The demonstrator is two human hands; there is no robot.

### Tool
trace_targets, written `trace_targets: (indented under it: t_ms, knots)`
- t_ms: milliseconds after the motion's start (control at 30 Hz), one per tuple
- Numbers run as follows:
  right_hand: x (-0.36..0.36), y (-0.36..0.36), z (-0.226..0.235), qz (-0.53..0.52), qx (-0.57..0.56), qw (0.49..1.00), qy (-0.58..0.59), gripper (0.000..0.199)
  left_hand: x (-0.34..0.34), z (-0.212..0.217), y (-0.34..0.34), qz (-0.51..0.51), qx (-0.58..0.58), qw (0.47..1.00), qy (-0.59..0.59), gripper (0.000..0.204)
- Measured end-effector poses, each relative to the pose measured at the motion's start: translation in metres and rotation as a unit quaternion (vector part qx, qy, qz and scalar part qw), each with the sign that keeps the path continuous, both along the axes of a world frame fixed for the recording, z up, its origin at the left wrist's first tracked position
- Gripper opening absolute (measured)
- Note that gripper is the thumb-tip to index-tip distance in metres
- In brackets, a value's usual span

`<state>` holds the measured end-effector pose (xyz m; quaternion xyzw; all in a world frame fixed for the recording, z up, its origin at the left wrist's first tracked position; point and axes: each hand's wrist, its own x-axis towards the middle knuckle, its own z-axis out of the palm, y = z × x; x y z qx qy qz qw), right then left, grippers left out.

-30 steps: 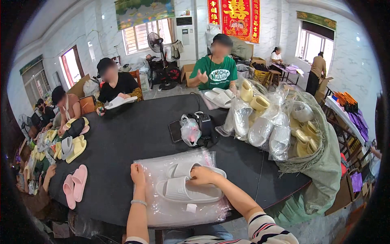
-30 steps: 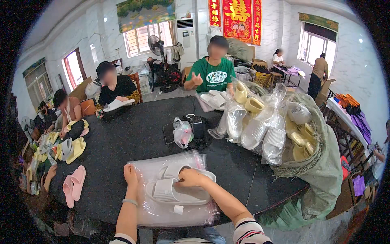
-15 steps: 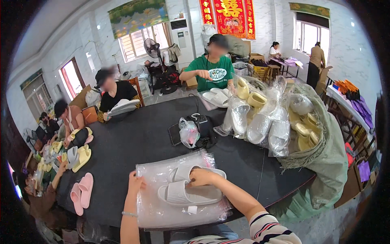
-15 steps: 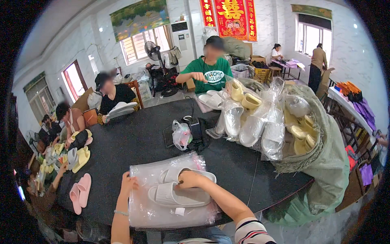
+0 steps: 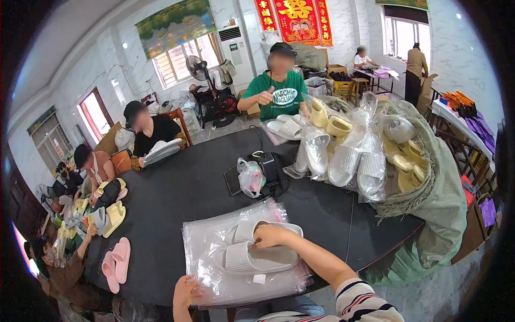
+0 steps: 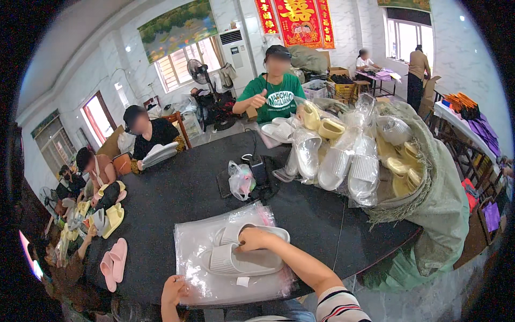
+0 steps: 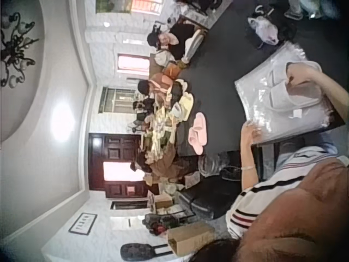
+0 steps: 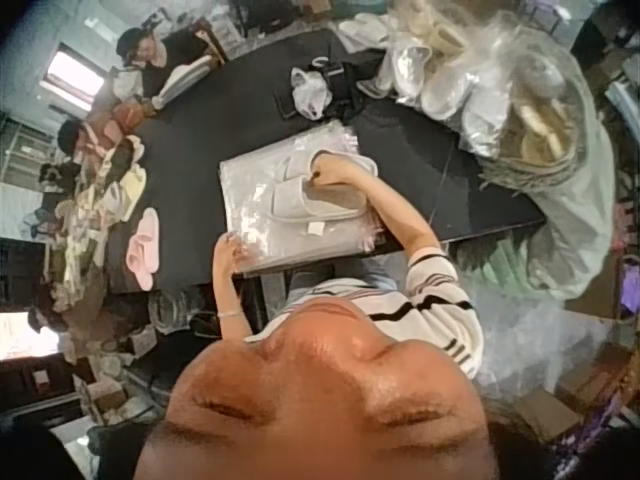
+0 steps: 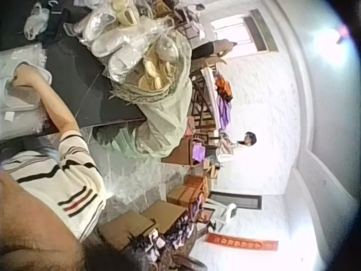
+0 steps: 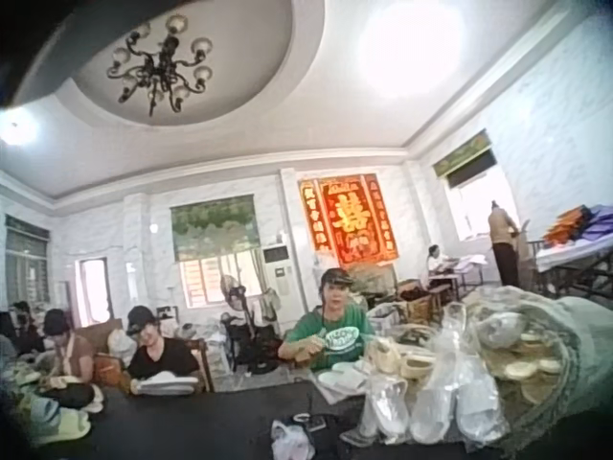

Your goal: The person places pairs of slippers into clear plastic bags at a work table. They handle multiple pairs of different colors, including black, white, and pink, placing them into bags and arranging them on the table. Other workers are visible in the background performing similar tasks.

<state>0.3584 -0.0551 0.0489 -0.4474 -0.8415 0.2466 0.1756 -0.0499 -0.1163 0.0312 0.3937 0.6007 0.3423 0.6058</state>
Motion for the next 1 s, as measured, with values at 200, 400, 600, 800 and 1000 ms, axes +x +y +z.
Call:
trace_targets:
  t_ms: [200, 400, 600, 800, 1000]
  knots:
    - [0.0, 0.004, -0.01, 0.0, 0.011, 1.0, 0.009, 0.05, -0.014, -0.003, -0.019, 0.013, 0.059, 0.997, -0.051, 0.032]
    - [-0.002, 0.004, -0.002, 0.016, -0.011, 1.0, 0.011, 0.051, -0.018, -0.004, -0.032, 0.047, 0.047, 0.997, -0.041, 0.027]
    - [0.0, 0.004, -0.01, 0.01, 0.0, 1.0, 0.025, 0.05, -0.011, 0.004, -0.02, 0.023, 0.021, 0.999, -0.022, 0.026]
    - [-0.002, 0.002, -0.006, 0.013, -0.005, 1.0, 0.023, 0.051, 0.004, 0.013, 0.0, 0.016, 0.02, 0.999, -0.024, 0.019]
    - [0.001, 0.003, -0.01, 0.017, 0.021, 0.999, 0.039, 0.052, -0.015, -0.017, 0.009, 0.032, 0.095, 0.993, -0.064, 0.013]
